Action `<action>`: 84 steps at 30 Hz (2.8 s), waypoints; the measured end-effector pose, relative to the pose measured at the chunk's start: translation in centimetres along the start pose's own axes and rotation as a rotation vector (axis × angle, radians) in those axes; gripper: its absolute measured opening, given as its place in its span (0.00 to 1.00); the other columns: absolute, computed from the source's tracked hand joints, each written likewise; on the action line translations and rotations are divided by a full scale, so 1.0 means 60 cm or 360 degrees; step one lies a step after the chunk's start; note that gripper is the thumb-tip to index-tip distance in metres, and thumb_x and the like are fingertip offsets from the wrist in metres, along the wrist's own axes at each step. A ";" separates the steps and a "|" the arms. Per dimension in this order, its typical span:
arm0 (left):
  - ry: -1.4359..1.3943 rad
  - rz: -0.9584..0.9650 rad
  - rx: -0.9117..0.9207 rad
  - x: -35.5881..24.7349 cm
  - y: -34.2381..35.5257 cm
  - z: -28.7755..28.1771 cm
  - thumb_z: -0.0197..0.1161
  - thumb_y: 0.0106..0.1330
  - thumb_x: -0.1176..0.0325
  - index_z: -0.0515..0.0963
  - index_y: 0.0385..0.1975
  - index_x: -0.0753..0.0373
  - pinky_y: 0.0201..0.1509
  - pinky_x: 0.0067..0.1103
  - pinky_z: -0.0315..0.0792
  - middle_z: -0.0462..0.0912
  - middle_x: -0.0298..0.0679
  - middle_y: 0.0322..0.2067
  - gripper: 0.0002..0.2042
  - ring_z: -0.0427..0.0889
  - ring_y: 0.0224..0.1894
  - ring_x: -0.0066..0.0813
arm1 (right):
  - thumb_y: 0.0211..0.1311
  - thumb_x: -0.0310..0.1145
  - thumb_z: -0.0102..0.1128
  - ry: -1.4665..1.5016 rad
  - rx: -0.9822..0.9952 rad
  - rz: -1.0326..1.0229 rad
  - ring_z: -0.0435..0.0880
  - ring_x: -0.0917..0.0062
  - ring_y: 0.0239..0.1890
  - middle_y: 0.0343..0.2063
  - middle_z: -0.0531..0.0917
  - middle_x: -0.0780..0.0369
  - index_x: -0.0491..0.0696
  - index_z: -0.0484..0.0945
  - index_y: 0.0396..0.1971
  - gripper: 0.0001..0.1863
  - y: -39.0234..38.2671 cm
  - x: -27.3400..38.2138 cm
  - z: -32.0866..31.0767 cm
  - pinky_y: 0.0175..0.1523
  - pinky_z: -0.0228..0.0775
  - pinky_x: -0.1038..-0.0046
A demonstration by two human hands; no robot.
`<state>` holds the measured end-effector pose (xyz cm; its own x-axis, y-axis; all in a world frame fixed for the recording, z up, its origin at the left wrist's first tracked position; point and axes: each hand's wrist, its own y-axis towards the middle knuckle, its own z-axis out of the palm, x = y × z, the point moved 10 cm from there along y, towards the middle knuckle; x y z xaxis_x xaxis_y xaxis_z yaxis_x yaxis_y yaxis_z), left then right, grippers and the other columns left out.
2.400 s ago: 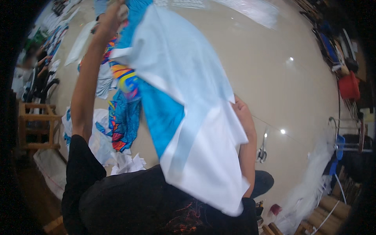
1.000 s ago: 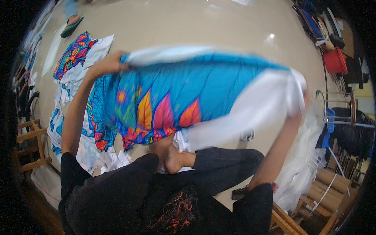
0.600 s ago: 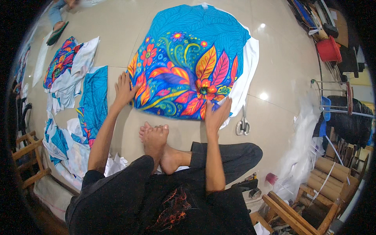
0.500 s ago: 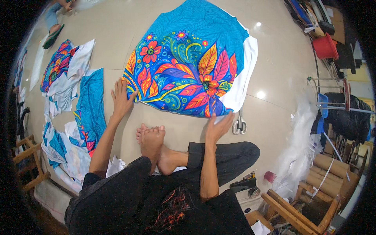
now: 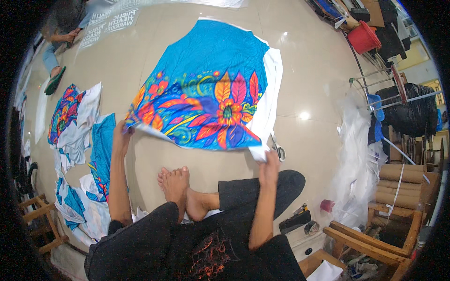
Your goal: The person sits on the floor and uses shears to cut a large piece of patterned fabric. They repeatedly fold the fabric, align the edges, and trim the material into rectangular sections, placing the cut pieces aside.
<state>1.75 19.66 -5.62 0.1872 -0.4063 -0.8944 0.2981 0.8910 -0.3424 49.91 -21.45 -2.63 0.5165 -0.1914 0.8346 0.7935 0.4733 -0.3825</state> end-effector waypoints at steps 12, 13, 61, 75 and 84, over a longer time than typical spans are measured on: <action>-0.0301 0.0525 -0.0221 -0.420 -0.146 -0.095 0.59 0.71 0.67 0.70 0.63 0.65 0.72 0.32 0.65 0.75 0.45 0.61 0.21 0.72 0.67 0.34 | 0.73 0.37 0.56 -0.0159 0.0645 -0.0554 0.79 0.71 0.57 0.56 0.79 0.58 0.41 0.64 0.68 0.29 0.033 0.420 0.117 0.67 0.67 0.63; -0.0113 0.0459 -0.0214 -0.406 -0.088 -0.072 0.59 0.72 0.67 0.72 0.62 0.66 0.66 0.30 0.68 0.77 0.42 0.55 0.21 0.75 0.59 0.32 | 0.72 0.36 0.57 -0.0618 0.0659 -0.0498 0.78 0.72 0.57 0.56 0.79 0.58 0.41 0.68 0.65 0.26 0.065 0.370 0.184 0.66 0.68 0.65; 0.0321 0.0197 -0.0435 -0.175 -0.201 -0.202 0.60 0.73 0.66 0.78 0.54 0.63 0.31 0.12 0.67 0.81 0.29 0.37 0.14 0.74 0.29 0.10 | 0.70 0.24 0.55 -0.1280 0.0467 -0.0543 0.79 0.82 0.42 0.42 0.85 0.63 0.41 0.83 0.44 0.09 0.070 0.127 0.062 0.51 0.70 0.77; 0.0849 0.0487 -0.0329 -0.176 -0.038 -0.244 0.47 0.74 0.67 0.73 0.64 0.61 0.71 0.32 0.64 0.78 0.45 0.60 0.21 0.74 0.64 0.40 | 0.68 0.33 0.61 -0.1704 0.0195 -0.0766 0.75 0.78 0.27 0.23 0.82 0.59 0.36 0.82 0.39 0.12 0.245 0.098 0.194 0.37 0.69 0.72; 0.0146 0.0253 -0.0314 -0.160 0.136 -0.190 0.55 0.76 0.69 0.73 0.60 0.69 0.66 0.31 0.75 0.83 0.40 0.49 0.17 0.83 0.52 0.29 | 0.66 0.33 0.60 -0.1966 0.0067 -0.0861 0.80 0.64 0.27 0.25 0.83 0.51 0.38 0.82 0.36 0.12 0.355 0.066 0.265 0.39 0.71 0.64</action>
<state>-8.26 33.15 -3.10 0.1290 -0.2458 -0.9607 0.0820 0.9681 -0.2367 63.73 1.53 -1.17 -0.4985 0.5215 0.6924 0.7818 0.6156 0.0993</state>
